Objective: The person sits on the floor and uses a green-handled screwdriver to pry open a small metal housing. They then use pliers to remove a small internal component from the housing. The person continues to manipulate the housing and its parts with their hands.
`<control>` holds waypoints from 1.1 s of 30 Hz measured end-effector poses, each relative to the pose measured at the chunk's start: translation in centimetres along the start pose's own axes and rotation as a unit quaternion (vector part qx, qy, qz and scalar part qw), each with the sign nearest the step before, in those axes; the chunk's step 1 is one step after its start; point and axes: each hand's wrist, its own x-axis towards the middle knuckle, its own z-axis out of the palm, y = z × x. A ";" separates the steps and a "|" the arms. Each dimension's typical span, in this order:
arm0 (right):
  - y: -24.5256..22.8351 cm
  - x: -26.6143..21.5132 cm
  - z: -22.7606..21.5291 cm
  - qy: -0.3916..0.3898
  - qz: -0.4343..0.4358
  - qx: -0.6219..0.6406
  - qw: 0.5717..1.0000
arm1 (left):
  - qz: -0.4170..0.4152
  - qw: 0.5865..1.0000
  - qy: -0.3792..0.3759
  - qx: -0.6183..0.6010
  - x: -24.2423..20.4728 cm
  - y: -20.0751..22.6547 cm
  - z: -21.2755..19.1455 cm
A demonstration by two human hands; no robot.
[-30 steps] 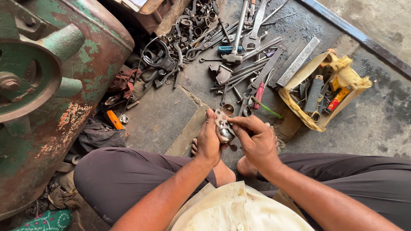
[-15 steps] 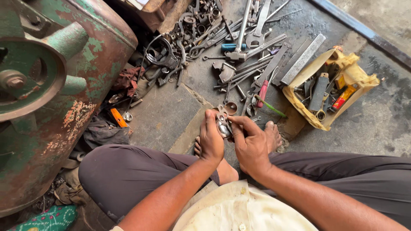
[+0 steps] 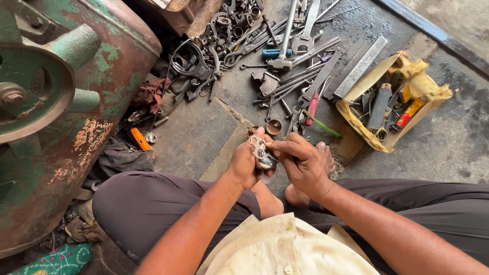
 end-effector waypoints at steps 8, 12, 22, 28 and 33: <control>-2.5 0.0 0.5 0.072 0.085 -0.045 0.993 | 0.059 0.998 0.002 0.005 0.0 -0.3 0.2; -3.8 -0.5 1.0 0.127 0.190 -0.013 0.973 | 0.079 0.997 -0.017 0.006 -0.1 -0.7 0.0; -4.9 -0.2 0.9 0.096 0.155 -0.005 0.983 | 0.119 0.992 -0.020 -0.046 -0.1 -0.7 0.5; -2.6 -1.2 -0.2 0.039 0.156 0.021 0.987 | 0.194 0.981 -0.007 -0.022 -0.2 1.2 0.6; -0.9 -0.9 -1.5 0.025 0.277 0.242 0.929 | 0.155 0.987 0.013 -0.044 -0.2 1.8 0.9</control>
